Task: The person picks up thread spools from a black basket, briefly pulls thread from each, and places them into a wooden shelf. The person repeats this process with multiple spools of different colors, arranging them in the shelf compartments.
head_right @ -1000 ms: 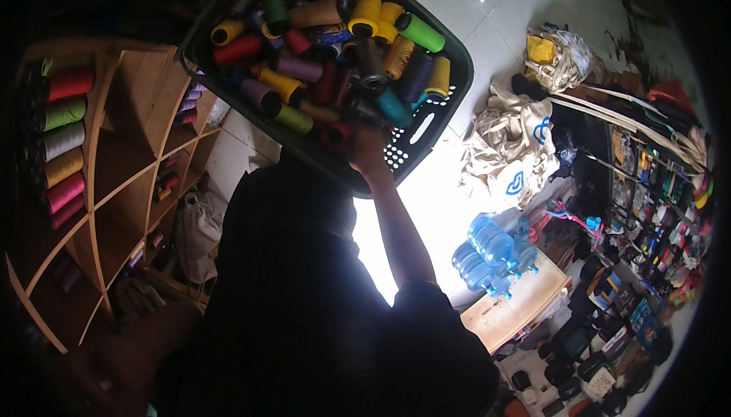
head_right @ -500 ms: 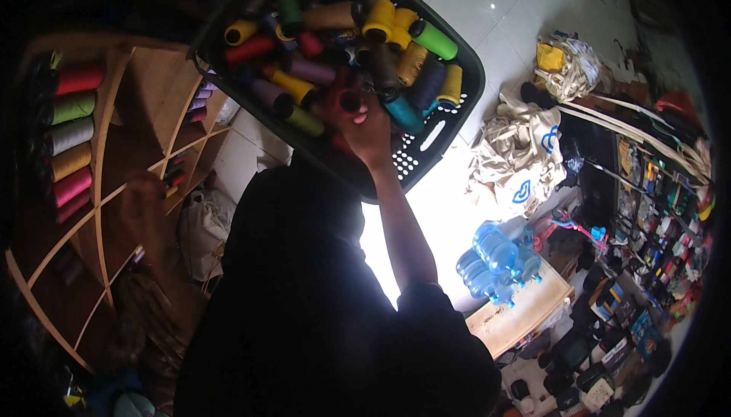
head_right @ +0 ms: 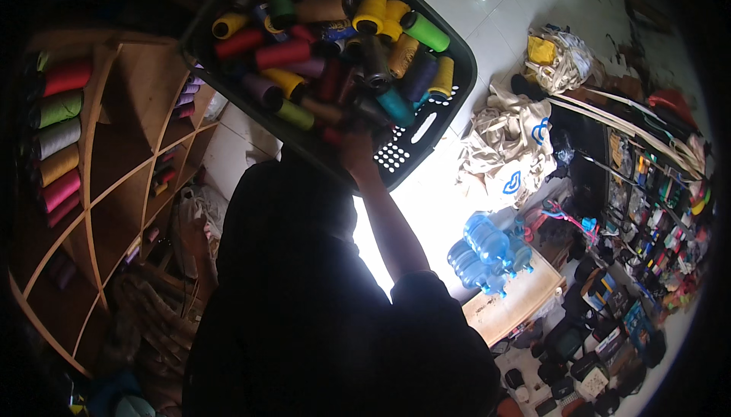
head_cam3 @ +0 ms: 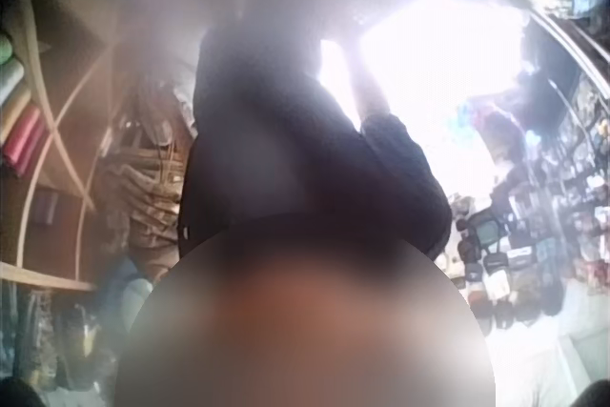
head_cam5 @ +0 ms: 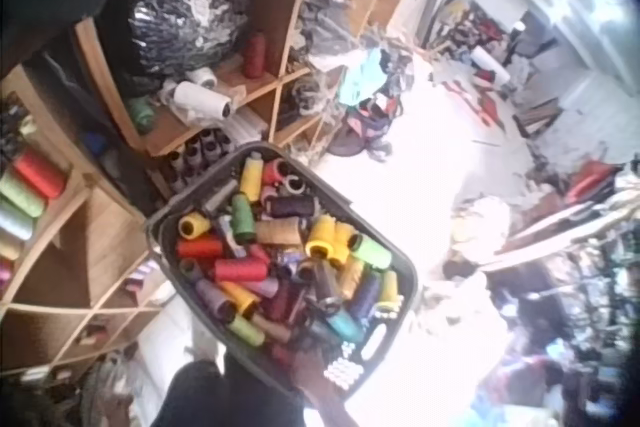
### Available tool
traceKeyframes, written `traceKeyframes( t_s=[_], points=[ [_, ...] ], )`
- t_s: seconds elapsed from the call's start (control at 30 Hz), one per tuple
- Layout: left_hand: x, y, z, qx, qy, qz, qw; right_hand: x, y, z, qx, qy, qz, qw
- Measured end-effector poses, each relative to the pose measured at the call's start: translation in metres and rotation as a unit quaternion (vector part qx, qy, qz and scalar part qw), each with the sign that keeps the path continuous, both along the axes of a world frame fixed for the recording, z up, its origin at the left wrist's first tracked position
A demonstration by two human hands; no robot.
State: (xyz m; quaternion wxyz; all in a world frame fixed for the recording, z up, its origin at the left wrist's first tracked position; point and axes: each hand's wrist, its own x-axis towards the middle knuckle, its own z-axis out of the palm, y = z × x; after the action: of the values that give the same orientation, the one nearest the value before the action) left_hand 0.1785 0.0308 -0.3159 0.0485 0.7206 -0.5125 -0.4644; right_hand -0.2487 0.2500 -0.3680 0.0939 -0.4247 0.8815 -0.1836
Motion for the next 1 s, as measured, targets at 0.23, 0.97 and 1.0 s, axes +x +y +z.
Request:
traceKeyframes(
  t_s=[0.23,0.97,1.0],
  points=[
    [0.043,0.027,-0.035,0.063,-0.001,-0.028,0.998,-0.024,-0.023,-0.055,0.152,-0.258,-0.118,0.947],
    [0.049,0.042,-0.031,0.052,0.026,-0.049,0.997,-0.032,-0.028,-0.080,-0.093,-0.620,-0.417,0.658],
    [0.047,0.040,-0.030,0.061,0.029,-0.032,0.997,-0.031,-0.027,-0.081,-0.101,-0.627,-0.418,0.650]
  ],
)
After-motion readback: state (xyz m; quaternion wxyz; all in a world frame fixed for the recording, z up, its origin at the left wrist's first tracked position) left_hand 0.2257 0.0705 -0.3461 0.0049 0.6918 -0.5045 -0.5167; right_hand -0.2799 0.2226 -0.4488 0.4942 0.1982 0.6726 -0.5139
